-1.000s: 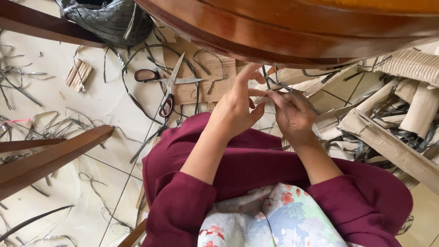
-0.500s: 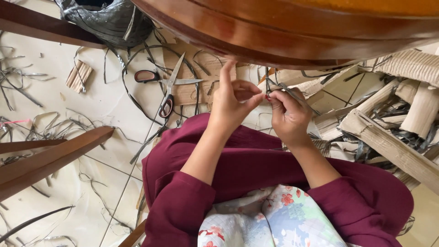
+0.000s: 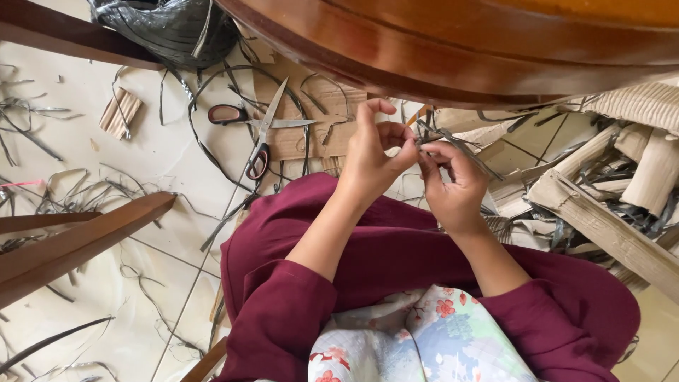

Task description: Wrapping a wooden furniture leg with corrugated cardboard and securing it with string for protection.

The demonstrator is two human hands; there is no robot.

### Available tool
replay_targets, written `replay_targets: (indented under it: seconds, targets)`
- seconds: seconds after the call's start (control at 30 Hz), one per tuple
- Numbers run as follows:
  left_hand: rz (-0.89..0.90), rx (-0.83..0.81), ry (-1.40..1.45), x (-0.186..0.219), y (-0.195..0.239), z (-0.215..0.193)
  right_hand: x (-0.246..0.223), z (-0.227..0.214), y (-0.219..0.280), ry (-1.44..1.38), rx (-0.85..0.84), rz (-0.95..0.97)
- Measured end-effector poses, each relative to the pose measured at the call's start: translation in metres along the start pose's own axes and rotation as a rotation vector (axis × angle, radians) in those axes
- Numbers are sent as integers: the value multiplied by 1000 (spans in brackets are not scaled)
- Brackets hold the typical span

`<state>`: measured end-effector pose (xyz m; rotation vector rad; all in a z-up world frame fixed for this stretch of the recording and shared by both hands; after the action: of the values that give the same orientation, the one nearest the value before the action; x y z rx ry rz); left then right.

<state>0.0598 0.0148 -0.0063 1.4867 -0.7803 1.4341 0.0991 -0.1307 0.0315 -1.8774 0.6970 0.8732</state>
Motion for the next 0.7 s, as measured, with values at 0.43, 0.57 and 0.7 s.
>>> replay_targets:
  seconds: [0.43,0.57,0.7]
  targets:
    - [-72,-107,-9,3,9,-3,-12,-3,-9,121,13,-130]
    - [-150,-85,126,-10,4,-1,-3,-2,-3,173,13,-180]
    - [-213,-50,220,-27,1,1,-6,-3,-6,110,-10,-59]
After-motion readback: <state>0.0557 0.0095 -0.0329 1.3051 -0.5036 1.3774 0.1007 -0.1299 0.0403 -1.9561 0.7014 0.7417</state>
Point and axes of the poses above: each hand's wrist, its own y-axis away from the middle knuckle, its own z-axis out of the palm, x = y × z, the point moved 6 cm from there along -y, towards the middle knuckle, and after that the axes turned 3 degrees about -z, right-handed, at the moved point
